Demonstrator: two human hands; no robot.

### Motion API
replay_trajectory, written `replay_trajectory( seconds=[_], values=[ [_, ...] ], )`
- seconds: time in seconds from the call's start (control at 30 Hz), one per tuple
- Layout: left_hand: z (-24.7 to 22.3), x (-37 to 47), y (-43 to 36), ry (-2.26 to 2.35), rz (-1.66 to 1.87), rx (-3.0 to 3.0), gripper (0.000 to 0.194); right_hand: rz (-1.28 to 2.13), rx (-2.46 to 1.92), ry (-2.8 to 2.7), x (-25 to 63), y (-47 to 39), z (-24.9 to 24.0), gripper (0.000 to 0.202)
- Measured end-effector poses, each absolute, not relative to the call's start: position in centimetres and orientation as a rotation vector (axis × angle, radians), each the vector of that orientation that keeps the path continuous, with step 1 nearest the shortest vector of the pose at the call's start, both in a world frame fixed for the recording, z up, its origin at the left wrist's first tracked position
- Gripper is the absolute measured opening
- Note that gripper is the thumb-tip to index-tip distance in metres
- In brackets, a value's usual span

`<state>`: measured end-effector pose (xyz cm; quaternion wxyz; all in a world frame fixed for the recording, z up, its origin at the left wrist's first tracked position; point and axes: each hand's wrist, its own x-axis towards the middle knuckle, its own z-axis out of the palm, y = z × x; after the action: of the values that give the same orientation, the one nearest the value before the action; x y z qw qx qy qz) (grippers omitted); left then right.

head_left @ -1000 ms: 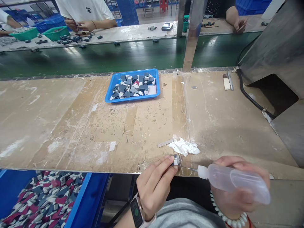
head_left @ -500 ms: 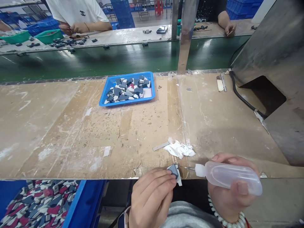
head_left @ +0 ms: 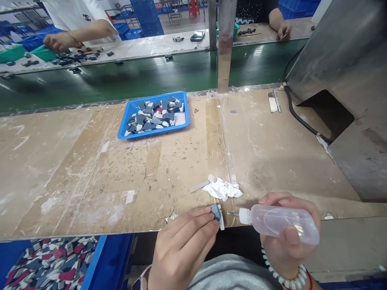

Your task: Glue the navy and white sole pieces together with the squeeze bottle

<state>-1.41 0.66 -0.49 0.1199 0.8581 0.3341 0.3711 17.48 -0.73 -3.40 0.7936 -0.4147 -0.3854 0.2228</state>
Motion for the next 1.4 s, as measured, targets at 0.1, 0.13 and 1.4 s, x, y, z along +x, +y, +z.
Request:
replay_trajectory(
  seconds=[0.1,0.13,1.4],
  values=[
    [-0.9,-1.4,1.0,1.053,1.092,2.437,0.014,0.483,-0.898,-0.834,17.6,-0.7,-3.3,0.02],
    [-1.0,-1.3,1.1,1.074,1.095,2.422,0.014,0.489,-0.898,-0.837,17.6,-0.7,-3.3,0.02],
    [-2.7,-0.8,1.8,1.121,1.347,2.424,0.023,0.507,-0.879,-1.081,17.2,-0.4,-3.2,0.035]
  ],
)
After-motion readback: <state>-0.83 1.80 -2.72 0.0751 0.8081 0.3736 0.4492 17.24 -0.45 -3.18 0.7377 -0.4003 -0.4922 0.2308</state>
